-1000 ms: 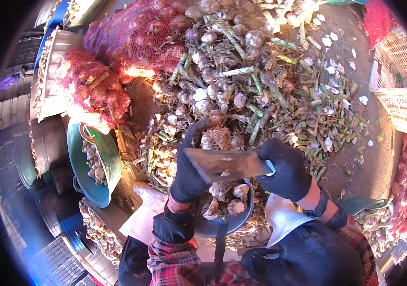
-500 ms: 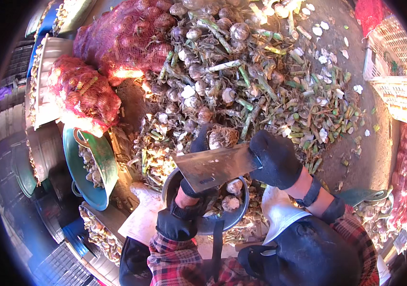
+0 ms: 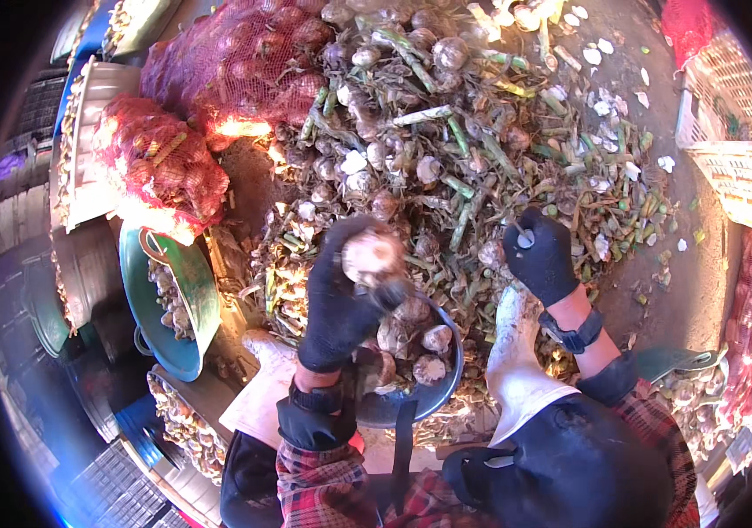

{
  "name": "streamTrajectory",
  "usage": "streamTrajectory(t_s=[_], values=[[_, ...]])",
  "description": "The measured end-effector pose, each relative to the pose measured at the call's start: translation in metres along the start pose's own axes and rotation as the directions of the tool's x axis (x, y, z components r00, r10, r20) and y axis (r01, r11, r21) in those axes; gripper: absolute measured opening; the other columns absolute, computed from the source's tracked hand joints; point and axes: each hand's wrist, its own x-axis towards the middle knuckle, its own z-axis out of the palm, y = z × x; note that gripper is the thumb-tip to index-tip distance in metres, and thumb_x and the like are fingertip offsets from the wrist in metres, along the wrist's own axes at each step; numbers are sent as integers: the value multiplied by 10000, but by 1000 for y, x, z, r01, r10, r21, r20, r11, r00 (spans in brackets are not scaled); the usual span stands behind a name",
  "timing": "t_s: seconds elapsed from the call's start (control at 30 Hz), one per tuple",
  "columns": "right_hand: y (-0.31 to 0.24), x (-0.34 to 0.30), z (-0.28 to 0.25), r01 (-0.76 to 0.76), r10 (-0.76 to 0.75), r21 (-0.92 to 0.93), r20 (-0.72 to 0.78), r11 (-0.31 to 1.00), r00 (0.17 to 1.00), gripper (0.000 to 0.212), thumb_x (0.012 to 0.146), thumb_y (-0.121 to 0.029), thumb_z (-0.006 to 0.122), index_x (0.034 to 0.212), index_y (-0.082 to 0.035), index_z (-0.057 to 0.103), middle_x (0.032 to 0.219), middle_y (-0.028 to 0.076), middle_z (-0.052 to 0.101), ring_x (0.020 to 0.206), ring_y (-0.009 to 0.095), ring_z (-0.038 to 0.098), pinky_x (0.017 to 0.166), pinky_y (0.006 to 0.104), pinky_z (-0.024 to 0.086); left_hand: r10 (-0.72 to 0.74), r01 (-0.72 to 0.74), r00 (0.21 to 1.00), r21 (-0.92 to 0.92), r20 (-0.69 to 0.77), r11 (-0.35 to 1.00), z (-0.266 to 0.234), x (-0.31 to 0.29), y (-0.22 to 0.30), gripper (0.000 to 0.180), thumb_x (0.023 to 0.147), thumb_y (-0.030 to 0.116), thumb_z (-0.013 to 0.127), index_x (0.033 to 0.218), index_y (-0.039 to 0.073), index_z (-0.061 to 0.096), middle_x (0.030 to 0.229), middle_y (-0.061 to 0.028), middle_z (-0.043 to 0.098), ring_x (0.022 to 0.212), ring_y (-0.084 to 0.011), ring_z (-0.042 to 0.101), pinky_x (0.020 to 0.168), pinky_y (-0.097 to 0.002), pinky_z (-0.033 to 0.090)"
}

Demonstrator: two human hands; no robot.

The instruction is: The person processes garlic by picking up individual bulbs from a pile, trimming the roots and stems with a cleaver, and dropping the cleaned bulbs into a metal bowl. After filling the bowl, the person empties the garlic into a larger green basin and resumes trimming more bulbs.

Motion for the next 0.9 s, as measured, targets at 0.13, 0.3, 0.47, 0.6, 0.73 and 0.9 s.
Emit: streamTrajectory(t_s=[0.13, 0.3, 0.47, 0.6, 0.73, 0.9], values=[[-15, -7, 10, -21, 33, 215, -50, 976, 998, 121, 738, -122, 656, 733, -20, 591, 608, 171, 583, 564, 324, 611, 517, 364, 473, 48, -21, 931, 79, -363, 997, -5, 6, -13, 590, 721, 127, 779, 1206, 1, 468, 1065, -74, 564, 949, -164, 565, 839, -295, 484], [-51, -26, 21, 15, -47, 492, 54, 870, 997, 105, 743, -79, 650, 723, -13, 570, 590, 152, 568, 525, 258, 597, 498, 342, 448, -181, -14, 893, -427, -412, 904, 15, 1, -37, 382, 826, 50, 610, 1161, 12, 430, 1082, -141, 546, 985, -275, 594, 926, -396, 494], [-69, -19, 14, 73, -73, 457, -17, 886, 997, 104, 744, -89, 651, 733, -32, 565, 613, 155, 570, 558, 330, 599, 497, 370, 451, -201, -33, 948, -706, -245, 707, 47, -6, -47, 399, 764, 24, 602, 1143, 1, 480, 1134, -147, 545, 1027, -256, 571, 911, -383, 496], [-22, -38, 39, -17, -21, 231, 157, 973, 987, 149, 750, -114, 652, 692, -28, 546, 582, 187, 543, 497, 344, 547, 462, 382, 418, -287, 92, 950, -770, -121, 631, 46, -12, -46, 417, 783, 113, 629, 1164, 23, 487, 1125, -125, 557, 1030, -248, 572, 917, -383, 487], [-12, -47, 29, -49, 15, 194, 172, 980, 985, 134, 733, -132, 653, 739, -31, 565, 616, 183, 577, 578, 370, 596, 507, 413, 461, -219, 92, 970, -671, -107, 736, 21, -37, -49, 427, 789, 142, 652, 1172, 46, 490, 1110, -100, 570, 1047, -254, 569, 930, -401, 476], [-21, -36, 23, -56, 15, 303, 135, 951, 991, 162, 753, -139, 665, 705, -23, 563, 572, 177, 554, 524, 353, 571, 472, 391, 419, -230, 65, 958, -650, -173, 757, 21, -34, -47, 402, 801, 101, 612, 1180, 66, 485, 1124, -91, 559, 1060, -258, 562, 945, -416, 465]])
